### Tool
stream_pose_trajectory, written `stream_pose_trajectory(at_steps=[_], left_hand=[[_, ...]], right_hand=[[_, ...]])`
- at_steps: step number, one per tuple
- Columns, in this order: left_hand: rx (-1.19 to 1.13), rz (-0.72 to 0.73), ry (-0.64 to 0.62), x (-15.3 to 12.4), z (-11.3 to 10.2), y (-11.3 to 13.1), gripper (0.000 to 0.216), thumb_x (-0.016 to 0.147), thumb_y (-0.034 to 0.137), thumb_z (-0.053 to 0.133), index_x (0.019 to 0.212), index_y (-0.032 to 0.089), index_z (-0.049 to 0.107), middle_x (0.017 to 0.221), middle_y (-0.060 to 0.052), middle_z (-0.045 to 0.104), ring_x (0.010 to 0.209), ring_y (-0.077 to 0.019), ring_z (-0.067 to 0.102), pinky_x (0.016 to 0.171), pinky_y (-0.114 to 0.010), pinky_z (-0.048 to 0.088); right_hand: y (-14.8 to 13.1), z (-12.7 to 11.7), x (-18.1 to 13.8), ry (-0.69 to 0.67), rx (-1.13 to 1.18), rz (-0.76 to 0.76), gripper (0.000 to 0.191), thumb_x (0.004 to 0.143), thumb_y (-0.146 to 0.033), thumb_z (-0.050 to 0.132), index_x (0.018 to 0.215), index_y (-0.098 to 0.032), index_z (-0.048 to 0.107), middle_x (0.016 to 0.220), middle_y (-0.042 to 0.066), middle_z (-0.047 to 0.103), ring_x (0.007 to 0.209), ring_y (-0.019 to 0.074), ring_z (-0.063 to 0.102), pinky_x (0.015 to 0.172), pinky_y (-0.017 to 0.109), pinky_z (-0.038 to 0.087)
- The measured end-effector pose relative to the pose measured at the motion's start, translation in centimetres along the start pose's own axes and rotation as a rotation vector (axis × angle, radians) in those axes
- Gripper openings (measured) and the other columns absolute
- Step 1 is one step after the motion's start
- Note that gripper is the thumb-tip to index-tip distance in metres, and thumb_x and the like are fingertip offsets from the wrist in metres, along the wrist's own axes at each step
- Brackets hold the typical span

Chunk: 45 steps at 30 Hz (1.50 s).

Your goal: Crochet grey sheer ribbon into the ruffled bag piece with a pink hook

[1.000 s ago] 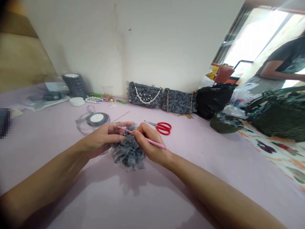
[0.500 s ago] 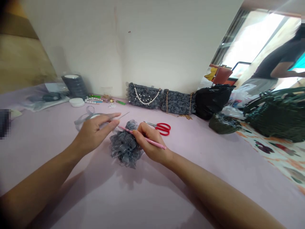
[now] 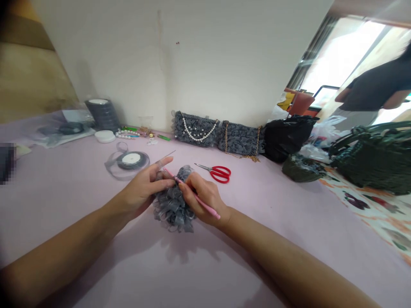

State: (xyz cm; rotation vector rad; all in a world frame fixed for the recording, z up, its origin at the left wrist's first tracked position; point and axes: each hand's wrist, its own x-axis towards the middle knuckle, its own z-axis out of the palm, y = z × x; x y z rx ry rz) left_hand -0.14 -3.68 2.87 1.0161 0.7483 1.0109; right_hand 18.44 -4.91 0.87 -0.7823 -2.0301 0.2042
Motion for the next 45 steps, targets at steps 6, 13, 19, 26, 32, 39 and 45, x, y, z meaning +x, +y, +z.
stream_pose_trajectory(at_steps=[6,13,19,26,32,39,45], left_hand=[[0.156,-0.014,-0.038,0.1,-0.8,0.4,0.09,0.07,0.014,0.075,0.15,0.013,0.035,0.077,0.003,0.062,0.074,-0.0123,0.057,0.079,-0.028,0.041],[0.357,0.107,0.152,0.3,0.0,-1.2,0.08,0.071,0.017,0.073,0.145,0.012,0.042,0.078,0.002,0.064,0.085,-0.0162,0.061,0.086,-0.028,0.043],[-0.059,-0.173,0.035,0.4,0.1,-0.8,0.048,0.068,0.016,0.076,0.115,0.016,0.066,0.075,0.0,0.068,0.067,-0.0133,0.061,0.069,-0.027,0.047],[-0.054,-0.214,-0.076,0.2,-0.7,0.5,0.051,0.071,0.009,0.075,0.121,0.017,0.065,0.081,0.003,0.066,0.066,-0.0091,0.062,0.063,-0.022,0.046],[0.045,-0.194,-0.1,0.1,-0.8,0.5,0.071,0.075,0.009,0.075,0.141,0.018,0.051,0.082,0.002,0.065,0.075,-0.0108,0.064,0.073,-0.023,0.048],[0.208,-0.193,-0.071,0.4,-2.1,1.2,0.072,0.076,0.014,0.076,0.142,0.022,0.05,0.086,0.0,0.067,0.075,-0.0101,0.063,0.071,-0.022,0.047],[0.199,-0.216,-0.089,0.9,-3.3,1.8,0.062,0.073,0.016,0.076,0.132,0.02,0.06,0.076,0.004,0.061,0.065,-0.0072,0.059,0.061,-0.019,0.044]], right_hand=[[0.5,-0.1,0.1,-0.053,0.064,-0.034,0.021,0.098,-0.026,0.046,0.077,-0.022,0.043,0.062,-0.004,0.048,0.051,0.0095,0.042,0.047,0.023,0.035],[0.6,0.9,0.1,-0.102,-0.442,-0.168,0.026,0.1,-0.025,0.043,0.075,-0.023,0.039,0.063,-0.003,0.045,0.049,0.0113,0.036,0.047,0.027,0.024],[1.6,1.0,0.1,-0.037,-0.431,-0.264,0.026,0.101,-0.026,0.04,0.076,-0.022,0.042,0.064,0.0,0.05,0.052,0.0135,0.041,0.05,0.028,0.028],[2.1,0.0,0.1,-0.014,-0.166,-0.283,0.015,0.097,-0.022,0.048,0.083,-0.021,0.045,0.071,0.001,0.055,0.057,0.0113,0.047,0.053,0.023,0.037],[2.1,0.0,0.3,-0.063,-0.107,-0.358,0.015,0.097,-0.019,0.047,0.083,-0.022,0.043,0.072,0.002,0.056,0.059,0.0122,0.05,0.052,0.024,0.039],[2.0,-0.8,0.7,-0.137,-0.149,-0.379,0.016,0.097,-0.018,0.047,0.081,-0.021,0.044,0.072,0.004,0.058,0.064,0.0141,0.054,0.055,0.026,0.044],[1.5,-1.2,1.0,-0.207,-0.104,-0.318,0.015,0.096,-0.015,0.047,0.082,-0.02,0.048,0.077,0.006,0.061,0.065,0.0137,0.056,0.057,0.026,0.046]])
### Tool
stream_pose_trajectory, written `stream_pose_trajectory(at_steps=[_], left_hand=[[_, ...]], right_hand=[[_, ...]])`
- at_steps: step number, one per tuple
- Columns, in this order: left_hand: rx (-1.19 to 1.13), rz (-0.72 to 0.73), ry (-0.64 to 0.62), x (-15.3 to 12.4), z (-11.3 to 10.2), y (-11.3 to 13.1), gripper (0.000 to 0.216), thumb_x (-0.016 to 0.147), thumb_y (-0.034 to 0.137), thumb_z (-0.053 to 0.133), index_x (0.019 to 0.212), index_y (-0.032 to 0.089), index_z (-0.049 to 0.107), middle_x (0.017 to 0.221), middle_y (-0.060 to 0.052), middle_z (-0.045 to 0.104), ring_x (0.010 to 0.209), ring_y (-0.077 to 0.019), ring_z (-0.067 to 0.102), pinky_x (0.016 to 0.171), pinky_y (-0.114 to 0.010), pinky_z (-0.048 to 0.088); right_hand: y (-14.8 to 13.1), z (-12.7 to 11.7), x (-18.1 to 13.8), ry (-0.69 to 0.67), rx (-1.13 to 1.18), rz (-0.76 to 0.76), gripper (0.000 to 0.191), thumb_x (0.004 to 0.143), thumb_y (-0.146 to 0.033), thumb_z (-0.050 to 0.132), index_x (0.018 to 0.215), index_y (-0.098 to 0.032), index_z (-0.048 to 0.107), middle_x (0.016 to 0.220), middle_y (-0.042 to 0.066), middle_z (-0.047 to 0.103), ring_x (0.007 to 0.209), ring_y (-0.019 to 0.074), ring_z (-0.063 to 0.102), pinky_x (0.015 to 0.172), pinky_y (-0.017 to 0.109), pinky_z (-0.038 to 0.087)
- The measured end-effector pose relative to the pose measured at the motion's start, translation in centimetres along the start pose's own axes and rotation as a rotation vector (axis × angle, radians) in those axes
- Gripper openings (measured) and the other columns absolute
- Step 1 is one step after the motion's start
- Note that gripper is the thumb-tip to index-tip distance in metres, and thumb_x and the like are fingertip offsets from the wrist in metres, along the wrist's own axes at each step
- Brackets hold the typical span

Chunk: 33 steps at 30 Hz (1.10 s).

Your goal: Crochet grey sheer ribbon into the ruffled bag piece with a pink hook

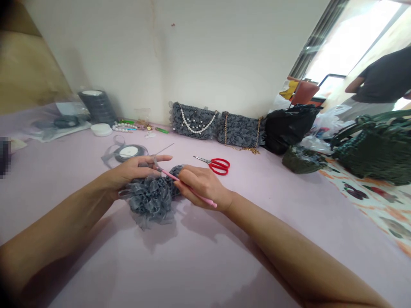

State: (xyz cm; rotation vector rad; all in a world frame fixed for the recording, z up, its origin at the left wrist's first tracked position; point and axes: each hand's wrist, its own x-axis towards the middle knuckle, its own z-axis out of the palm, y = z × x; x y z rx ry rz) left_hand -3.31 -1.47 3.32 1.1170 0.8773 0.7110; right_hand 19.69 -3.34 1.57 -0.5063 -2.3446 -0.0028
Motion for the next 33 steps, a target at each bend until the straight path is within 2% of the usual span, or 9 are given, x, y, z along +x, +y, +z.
stream_pose_trajectory(at_steps=[5,9,14,17,20,25,28,30,33], left_hand=[[-0.012,-0.039,-0.034,0.1,-0.5,0.6,0.052,0.069,0.011,0.069,0.121,0.017,0.068,0.069,0.004,0.06,0.056,-0.0071,0.055,0.053,-0.019,0.041],[-0.011,-0.062,-0.019,0.1,-0.9,0.9,0.051,0.065,0.011,0.069,0.115,0.016,0.072,0.066,0.002,0.061,0.053,-0.0084,0.054,0.051,-0.02,0.04],[-0.055,-0.04,-0.087,0.1,0.3,-0.1,0.048,0.069,0.016,0.076,0.116,0.017,0.07,0.084,-0.003,0.073,0.072,-0.0134,0.066,0.068,-0.023,0.05],[-0.123,0.032,-0.119,0.3,2.2,-1.2,0.042,0.066,0.02,0.081,0.106,0.013,0.072,0.088,-0.006,0.074,0.081,-0.0157,0.067,0.076,-0.026,0.05],[-0.062,0.133,-0.045,0.5,3.5,-2.1,0.036,0.065,0.029,0.082,0.094,0.011,0.072,0.088,-0.007,0.073,0.082,-0.0178,0.065,0.077,-0.028,0.05],[0.314,0.286,0.087,0.6,3.6,-2.6,0.031,0.079,0.039,0.07,0.096,0.012,0.071,0.096,-0.008,0.072,0.093,-0.0236,0.064,0.079,-0.032,0.049],[0.486,0.31,0.136,0.3,3.6,-2.5,0.031,0.085,0.042,0.062,0.097,0.014,0.069,0.095,-0.006,0.071,0.091,-0.0231,0.064,0.077,-0.031,0.047],[0.54,0.315,0.137,0.0,3.6,-2.1,0.032,0.087,0.043,0.06,0.098,0.015,0.069,0.095,-0.006,0.071,0.09,-0.0224,0.064,0.076,-0.03,0.047],[0.611,0.4,0.126,-0.2,2.7,-1.2,0.033,0.089,0.045,0.058,0.102,0.018,0.071,0.105,-0.006,0.071,0.1,-0.0232,0.063,0.087,-0.031,0.045]], right_hand=[[-0.5,-0.3,0.1,0.002,0.224,0.13,0.009,0.097,-0.015,0.047,0.094,-0.018,0.055,0.092,0.009,0.067,0.075,0.0135,0.062,0.065,0.027,0.051],[-0.8,-0.6,0.2,-0.005,0.399,0.284,0.014,0.099,-0.019,0.046,0.097,-0.017,0.06,0.09,0.007,0.068,0.073,0.0126,0.063,0.065,0.026,0.051],[-1.6,0.4,0.6,0.135,0.647,0.476,0.023,0.099,-0.028,0.047,0.08,-0.019,0.057,0.084,0.004,0.067,0.073,0.013,0.062,0.063,0.026,0.05],[-2.0,1.5,0.6,0.27,0.584,0.526,0.026,0.098,-0.031,0.05,0.074,-0.02,0.052,0.075,0.001,0.059,0.073,0.0136,0.059,0.069,0.028,0.049],[-1.9,1.7,0.6,0.305,0.421,0.596,0.023,0.095,-0.033,0.053,0.075,-0.02,0.053,0.074,0.0,0.058,0.068,0.0125,0.053,0.063,0.026,0.044],[-2.1,0.0,1.5,0.107,0.213,0.682,0.033,0.096,-0.039,0.052,0.069,-0.019,0.049,0.06,-0.004,0.048,0.054,0.0087,0.041,0.05,0.023,0.031],[-2.5,-0.8,2.1,0.017,0.288,0.788,0.039,0.097,-0.043,0.051,0.066,-0.02,0.044,0.053,-0.006,0.045,0.048,0.008,0.042,0.046,0.022,0.029],[-2.6,-1.0,2.3,0.03,0.391,0.847,0.039,0.097,-0.044,0.049,0.067,-0.02,0.046,0.052,-0.005,0.051,0.048,0.0095,0.049,0.046,0.022,0.034],[-2.5,-0.9,2.3,0.089,0.449,0.837,0.039,0.097,-0.044,0.049,0.066,-0.02,0.047,0.053,-0.003,0.054,0.05,0.0101,0.052,0.048,0.022,0.038]])
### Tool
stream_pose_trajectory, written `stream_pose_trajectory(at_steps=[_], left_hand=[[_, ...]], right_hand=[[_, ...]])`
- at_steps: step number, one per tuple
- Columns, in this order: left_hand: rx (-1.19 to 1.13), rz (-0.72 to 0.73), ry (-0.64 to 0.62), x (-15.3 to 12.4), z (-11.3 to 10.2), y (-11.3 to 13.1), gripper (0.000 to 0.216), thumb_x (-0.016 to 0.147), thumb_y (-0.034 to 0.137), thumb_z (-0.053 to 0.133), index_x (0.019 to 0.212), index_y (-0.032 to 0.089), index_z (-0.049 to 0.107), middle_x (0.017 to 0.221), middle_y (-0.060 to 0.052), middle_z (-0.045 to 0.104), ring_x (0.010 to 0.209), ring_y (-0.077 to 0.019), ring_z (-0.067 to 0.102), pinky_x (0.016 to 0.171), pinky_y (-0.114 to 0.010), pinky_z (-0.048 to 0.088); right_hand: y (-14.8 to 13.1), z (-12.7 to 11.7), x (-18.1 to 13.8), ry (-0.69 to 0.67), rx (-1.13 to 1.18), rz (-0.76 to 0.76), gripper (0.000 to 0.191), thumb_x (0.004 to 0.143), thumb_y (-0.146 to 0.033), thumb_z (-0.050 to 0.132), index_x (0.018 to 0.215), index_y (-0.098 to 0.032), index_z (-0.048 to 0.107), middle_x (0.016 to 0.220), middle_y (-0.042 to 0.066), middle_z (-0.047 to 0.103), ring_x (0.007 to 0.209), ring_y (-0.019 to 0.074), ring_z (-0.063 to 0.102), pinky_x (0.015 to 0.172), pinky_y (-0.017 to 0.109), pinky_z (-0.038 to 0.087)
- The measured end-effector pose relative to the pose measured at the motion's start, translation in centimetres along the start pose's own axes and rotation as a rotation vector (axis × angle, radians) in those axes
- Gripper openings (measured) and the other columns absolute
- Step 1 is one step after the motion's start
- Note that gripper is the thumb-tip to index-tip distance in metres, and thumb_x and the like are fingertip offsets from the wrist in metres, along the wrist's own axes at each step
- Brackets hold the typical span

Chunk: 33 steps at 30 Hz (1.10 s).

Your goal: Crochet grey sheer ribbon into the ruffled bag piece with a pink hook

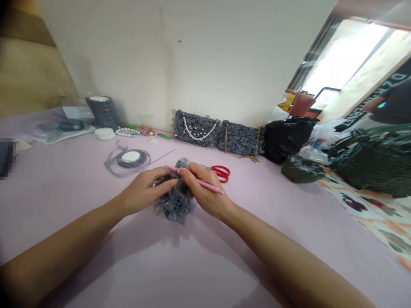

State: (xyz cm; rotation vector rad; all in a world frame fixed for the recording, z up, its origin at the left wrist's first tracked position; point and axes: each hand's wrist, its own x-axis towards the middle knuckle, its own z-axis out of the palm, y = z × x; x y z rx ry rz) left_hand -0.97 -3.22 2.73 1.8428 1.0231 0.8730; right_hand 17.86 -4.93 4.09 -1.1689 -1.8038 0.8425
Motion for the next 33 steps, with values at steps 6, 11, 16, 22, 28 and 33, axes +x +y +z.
stream_pose_trajectory(at_steps=[6,11,16,22,28,33], left_hand=[[0.189,0.126,0.079,0.8,-3.6,-0.3,0.036,0.094,0.041,0.05,0.102,0.019,0.077,0.105,-0.007,0.072,0.103,-0.0242,0.06,0.096,-0.034,0.04],[-0.129,0.036,0.027,0.6,-3.5,-0.4,0.054,0.093,0.041,0.056,0.143,0.022,0.052,0.111,-0.006,0.072,0.098,-0.0192,0.06,0.084,-0.028,0.043],[-0.404,-0.089,-0.085,0.5,-2.2,-0.7,0.062,0.093,0.04,0.058,0.151,0.031,0.038,0.095,-0.001,0.071,0.056,-0.007,0.041,0.051,-0.022,0.028],[-0.559,-0.141,-0.103,0.2,-1.2,-0.2,0.074,0.087,0.033,0.066,0.153,0.031,0.033,0.078,0.004,0.059,0.053,-0.0055,0.037,0.048,-0.021,0.023],[-0.61,-0.106,-0.128,0.1,-0.9,-0.4,0.088,0.08,0.027,0.074,0.154,0.026,0.028,0.077,0.004,0.057,0.068,-0.0096,0.049,0.061,-0.023,0.034],[-0.526,-0.057,-0.155,0.3,-1.1,-0.6,0.094,0.078,0.021,0.075,0.156,0.024,0.022,0.076,0.005,0.056,0.071,-0.01,0.051,0.067,-0.024,0.036]], right_hand=[[0.6,-0.3,0.1,0.047,-0.006,-0.096,0.038,0.096,-0.038,0.048,0.063,-0.02,0.044,0.057,-0.003,0.049,0.052,0.0092,0.048,0.047,0.021,0.036],[0.6,-0.4,-0.1,0.052,0.005,-0.122,0.037,0.096,-0.039,0.048,0.065,-0.02,0.045,0.058,-0.003,0.048,0.053,0.0093,0.046,0.047,0.021,0.036],[0.9,-0.5,-0.1,0.053,-0.029,-0.138,0.039,0.097,-0.041,0.046,0.064,-0.02,0.044,0.06,-0.002,0.046,0.055,0.01,0.044,0.048,0.022,0.035],[1.8,-0.9,0.0,0.023,-0.101,-0.209,0.04,0.098,-0.042,0.043,0.065,-0.02,0.045,0.063,-0.001,0.047,0.059,0.0113,0.043,0.051,0.024,0.033],[2.1,-1.0,0.1,0.0,-0.09,-0.241,0.043,0.099,-0.047,0.041,0.066,-0.02,0.047,0.064,0.0,0.048,0.06,0.0119,0.043,0.052,0.025,0.034],[2.1,-1.4,0.3,-0.028,-0.061,-0.235,0.046,0.099,-0.051,0.041,0.067,-0.019,0.049,0.064,-0.001,0.048,0.059,0.0116,0.044,0.053,0.025,0.036]])
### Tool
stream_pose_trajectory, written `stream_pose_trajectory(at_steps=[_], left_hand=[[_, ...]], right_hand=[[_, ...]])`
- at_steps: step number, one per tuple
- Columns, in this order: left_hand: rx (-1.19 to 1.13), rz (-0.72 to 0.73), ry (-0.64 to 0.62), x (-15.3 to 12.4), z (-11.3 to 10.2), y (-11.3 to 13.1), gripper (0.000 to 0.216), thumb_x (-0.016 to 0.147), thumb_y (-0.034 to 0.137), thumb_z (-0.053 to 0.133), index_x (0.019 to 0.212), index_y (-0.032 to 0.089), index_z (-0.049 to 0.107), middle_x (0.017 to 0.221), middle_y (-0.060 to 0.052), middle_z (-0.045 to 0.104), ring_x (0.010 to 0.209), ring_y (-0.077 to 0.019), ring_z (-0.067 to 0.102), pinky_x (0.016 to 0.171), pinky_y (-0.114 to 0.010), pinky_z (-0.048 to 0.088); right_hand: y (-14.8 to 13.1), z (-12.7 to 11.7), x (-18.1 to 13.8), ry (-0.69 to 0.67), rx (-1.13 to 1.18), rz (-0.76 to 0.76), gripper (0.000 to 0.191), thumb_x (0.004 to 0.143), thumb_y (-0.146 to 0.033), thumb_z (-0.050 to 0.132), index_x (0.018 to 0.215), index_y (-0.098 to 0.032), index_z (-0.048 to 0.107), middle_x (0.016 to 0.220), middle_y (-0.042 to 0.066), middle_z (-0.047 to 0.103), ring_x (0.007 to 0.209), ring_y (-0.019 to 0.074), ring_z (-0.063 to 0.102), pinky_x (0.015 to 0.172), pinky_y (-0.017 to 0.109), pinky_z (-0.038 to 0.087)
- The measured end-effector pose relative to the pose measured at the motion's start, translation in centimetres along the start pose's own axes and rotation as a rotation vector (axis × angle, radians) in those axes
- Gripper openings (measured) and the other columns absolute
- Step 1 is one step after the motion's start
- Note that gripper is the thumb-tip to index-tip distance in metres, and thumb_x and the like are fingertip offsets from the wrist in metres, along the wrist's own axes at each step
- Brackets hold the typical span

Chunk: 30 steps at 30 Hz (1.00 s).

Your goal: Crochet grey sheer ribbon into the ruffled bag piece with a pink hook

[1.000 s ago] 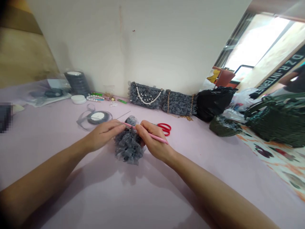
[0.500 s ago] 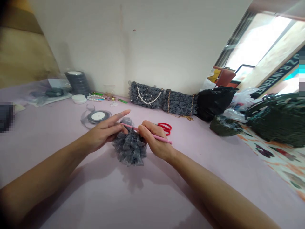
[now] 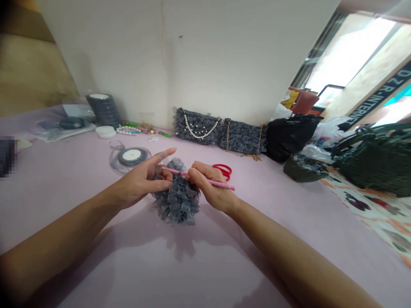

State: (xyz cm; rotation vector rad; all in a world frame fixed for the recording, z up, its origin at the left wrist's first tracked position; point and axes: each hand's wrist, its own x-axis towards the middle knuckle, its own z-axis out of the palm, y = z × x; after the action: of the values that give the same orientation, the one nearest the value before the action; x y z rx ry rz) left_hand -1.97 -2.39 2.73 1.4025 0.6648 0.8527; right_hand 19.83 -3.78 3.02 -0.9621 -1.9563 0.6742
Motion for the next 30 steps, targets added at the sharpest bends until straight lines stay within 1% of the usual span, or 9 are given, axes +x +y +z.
stream_pose_trajectory(at_steps=[3,7,11,14,16,18,23,26,30], left_hand=[[0.061,-0.011,0.024,0.0,-0.1,0.2,0.094,0.076,0.017,0.073,0.156,0.024,0.023,0.082,0.003,0.057,0.077,-0.0112,0.052,0.069,-0.025,0.039],[0.081,-0.037,0.053,-0.1,-0.2,0.2,0.096,0.074,0.016,0.075,0.155,0.026,0.025,0.095,-0.002,0.061,0.089,-0.0141,0.057,0.078,-0.027,0.043],[-0.045,-0.055,0.029,-0.1,-0.2,0.3,0.093,0.073,0.016,0.076,0.154,0.025,0.03,0.096,-0.003,0.066,0.095,-0.0165,0.061,0.086,-0.029,0.043],[-0.172,-0.076,0.027,-0.2,0.3,0.4,0.082,0.076,0.022,0.074,0.15,0.023,0.038,0.094,-0.003,0.069,0.091,-0.0171,0.064,0.085,-0.029,0.044],[-0.2,-0.089,0.046,-0.2,0.6,0.3,0.074,0.08,0.028,0.072,0.148,0.022,0.041,0.094,-0.004,0.069,0.091,-0.0183,0.064,0.085,-0.031,0.045],[-0.169,-0.09,0.062,-0.2,0.9,0.1,0.074,0.081,0.031,0.073,0.147,0.022,0.041,0.092,-0.003,0.068,0.09,-0.0185,0.064,0.086,-0.032,0.045],[0.042,-0.08,0.059,-0.1,0.6,-0.1,0.087,0.075,0.024,0.078,0.151,0.025,0.036,0.085,0.002,0.06,0.081,-0.0134,0.058,0.08,-0.029,0.043],[0.145,-0.059,0.069,-0.2,0.3,0.2,0.089,0.073,0.023,0.078,0.152,0.022,0.035,0.086,0.001,0.058,0.082,-0.0146,0.057,0.077,-0.029,0.043],[0.197,-0.037,0.061,-0.2,0.1,0.7,0.088,0.073,0.019,0.074,0.152,0.019,0.034,0.085,0.001,0.056,0.079,-0.014,0.055,0.07,-0.027,0.042]], right_hand=[[-0.1,-0.3,0.1,-0.031,0.022,-0.004,0.047,0.099,-0.051,0.04,0.067,-0.019,0.05,0.065,0.0,0.051,0.06,0.0116,0.046,0.054,0.025,0.038],[-0.2,-0.6,0.2,-0.065,0.022,0.0,0.048,0.099,-0.052,0.04,0.068,-0.019,0.052,0.065,0.0,0.053,0.061,0.0122,0.049,0.055,0.025,0.04],[-0.2,-0.9,0.3,-0.095,0.023,-0.002,0.047,0.1,-0.05,0.039,0.069,-0.018,0.053,0.066,0.001,0.054,0.061,0.0121,0.05,0.056,0.025,0.04],[0.0,-0.9,0.2,-0.107,0.024,-0.019,0.047,0.101,-0.049,0.038,0.069,-0.018,0.053,0.067,0.0,0.053,0.061,0.012,0.049,0.056,0.025,0.039],[0.0,-0.8,0.1,-0.11,0.006,-0.021,0.047,0.101,-0.049,0.038,0.069,-0.018,0.053,0.067,0.0,0.053,0.062,0.012,0.048,0.057,0.026,0.038],[0.1,-0.8,0.1,-0.118,-0.008,-0.017,0.047,0.101,-0.049,0.038,0.069,-0.018,0.052,0.068,0.0,0.053,0.063,0.012,0.048,0.058,0.026,0.038],[0.1,-0.8,0.1,-0.137,-0.002,-0.009,0.047,0.101,-0.05,0.039,0.069,-0.018,0.053,0.068,0.0,0.055,0.063,0.0118,0.05,0.058,0.026,0.039],[-0.1,-1.0,0.2,-0.163,0.027,-0.004,0.047,0.101,-0.048,0.039,0.07,-0.017,0.056,0.07,0.001,0.057,0.064,0.0118,0.053,0.058,0.025,0.042],[-0.6,-1.5,0.4,-0.232,0.043,0.042,0.042,0.102,-0.04,0.04,0.074,-0.017,0.061,0.075,0.003,0.063,0.068,0.0131,0.058,0.063,0.026,0.046]])
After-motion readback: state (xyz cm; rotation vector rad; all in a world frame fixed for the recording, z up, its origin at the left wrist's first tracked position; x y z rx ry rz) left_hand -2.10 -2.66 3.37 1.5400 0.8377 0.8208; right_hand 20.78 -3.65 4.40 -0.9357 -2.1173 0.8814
